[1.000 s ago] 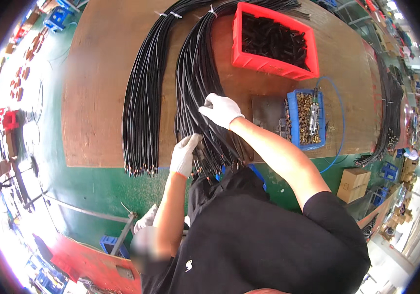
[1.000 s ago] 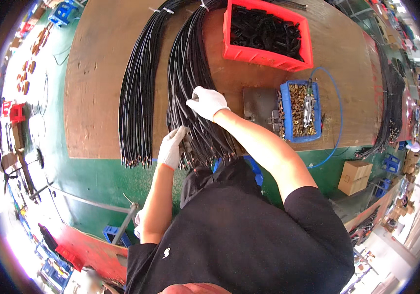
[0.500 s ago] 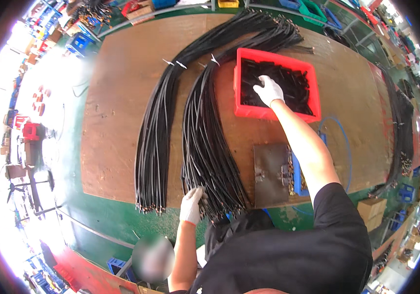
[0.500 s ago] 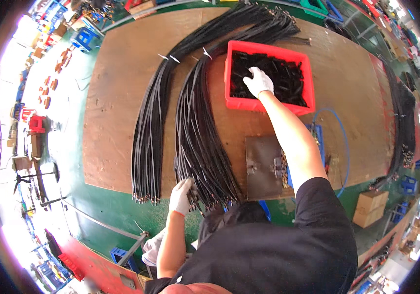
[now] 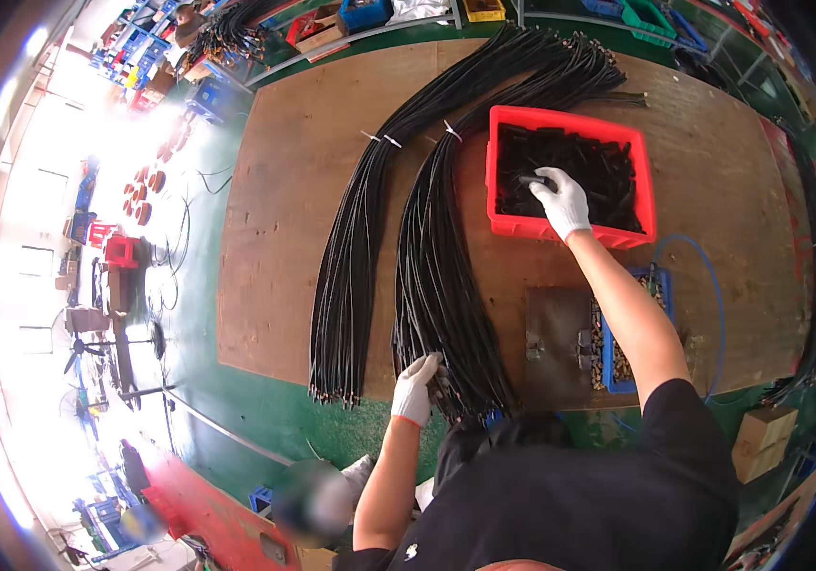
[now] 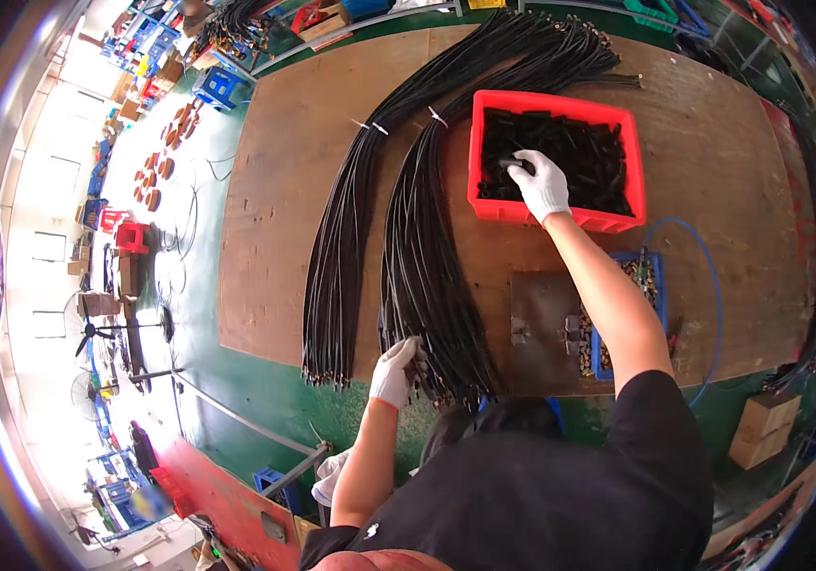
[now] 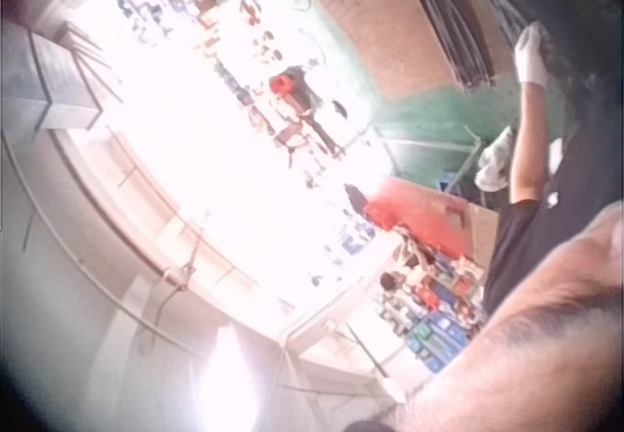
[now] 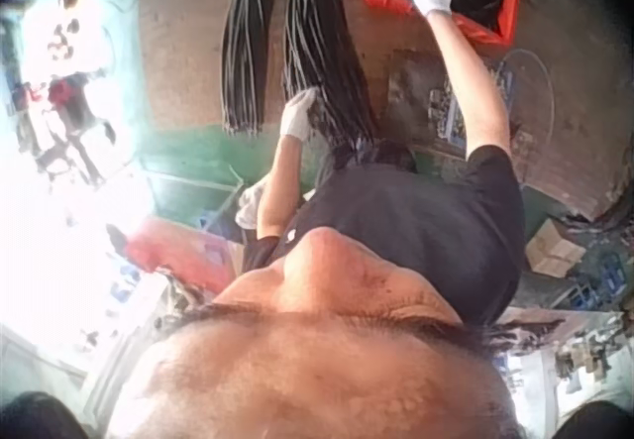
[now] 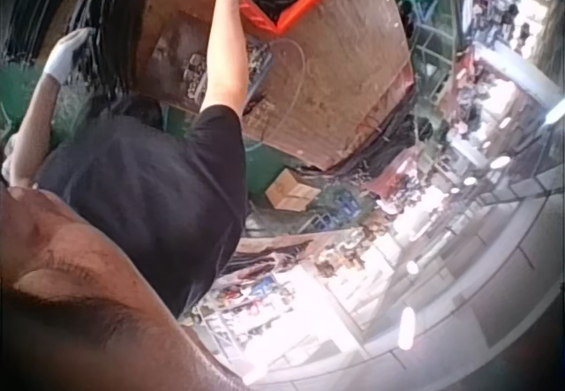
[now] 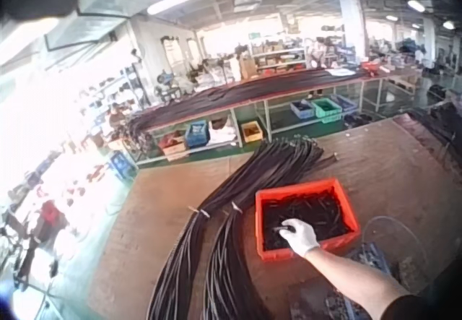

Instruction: The recorder is assembling cables by attaching connectors and testing connections.

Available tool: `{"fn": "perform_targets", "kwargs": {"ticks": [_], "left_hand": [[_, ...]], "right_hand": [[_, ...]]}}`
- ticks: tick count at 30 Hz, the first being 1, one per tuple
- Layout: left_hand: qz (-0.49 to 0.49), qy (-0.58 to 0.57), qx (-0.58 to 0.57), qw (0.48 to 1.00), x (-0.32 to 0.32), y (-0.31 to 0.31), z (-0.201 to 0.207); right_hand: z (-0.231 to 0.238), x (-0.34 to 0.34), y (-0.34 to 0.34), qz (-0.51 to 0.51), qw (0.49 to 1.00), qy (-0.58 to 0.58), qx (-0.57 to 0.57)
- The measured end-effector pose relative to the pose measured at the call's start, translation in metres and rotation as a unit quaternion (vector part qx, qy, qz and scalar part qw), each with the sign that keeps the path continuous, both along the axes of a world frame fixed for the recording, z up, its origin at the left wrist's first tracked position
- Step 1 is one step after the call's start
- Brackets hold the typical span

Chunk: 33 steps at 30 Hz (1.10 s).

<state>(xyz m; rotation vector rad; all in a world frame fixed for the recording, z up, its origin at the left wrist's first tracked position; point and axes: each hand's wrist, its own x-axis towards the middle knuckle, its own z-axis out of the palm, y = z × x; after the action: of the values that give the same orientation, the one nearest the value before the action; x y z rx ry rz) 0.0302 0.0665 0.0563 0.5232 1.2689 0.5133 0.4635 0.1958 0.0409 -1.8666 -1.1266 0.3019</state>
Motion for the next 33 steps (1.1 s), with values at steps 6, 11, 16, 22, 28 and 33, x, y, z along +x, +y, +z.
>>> {"fn": "perform_targets", "kwargs": {"ticks": [6, 11, 16, 22, 28, 33], "left_hand": [[-0.024, -0.045, 0.041, 0.998, 0.029, 0.006, 0.016], [0.101, -0.130, 0.090, 0.982, 0.044, 0.019, 0.031], [0.146, -0.166, 0.100, 0.970, 0.058, 0.028, 0.043], [0.166, -0.175, 0.105, 0.965, 0.062, 0.016, 0.032], [0.177, -0.127, 0.104, 0.970, 0.067, 0.003, 0.025], [0.153, -0.091, 0.130, 0.975, 0.064, 0.002, 0.022]], "right_hand": [[0.059, -0.065, -0.092, 0.159, 0.903, 0.398, -0.001], [0.086, -0.110, -0.154, 0.361, 0.904, 0.169, -0.156], [0.084, -0.115, -0.183, 0.450, 0.877, 0.085, -0.145], [0.086, -0.115, -0.199, 0.486, 0.855, 0.084, -0.163], [0.082, -0.116, -0.197, 0.515, 0.832, 0.069, -0.194], [0.078, -0.126, -0.199, 0.525, 0.821, 0.043, -0.221]]}}
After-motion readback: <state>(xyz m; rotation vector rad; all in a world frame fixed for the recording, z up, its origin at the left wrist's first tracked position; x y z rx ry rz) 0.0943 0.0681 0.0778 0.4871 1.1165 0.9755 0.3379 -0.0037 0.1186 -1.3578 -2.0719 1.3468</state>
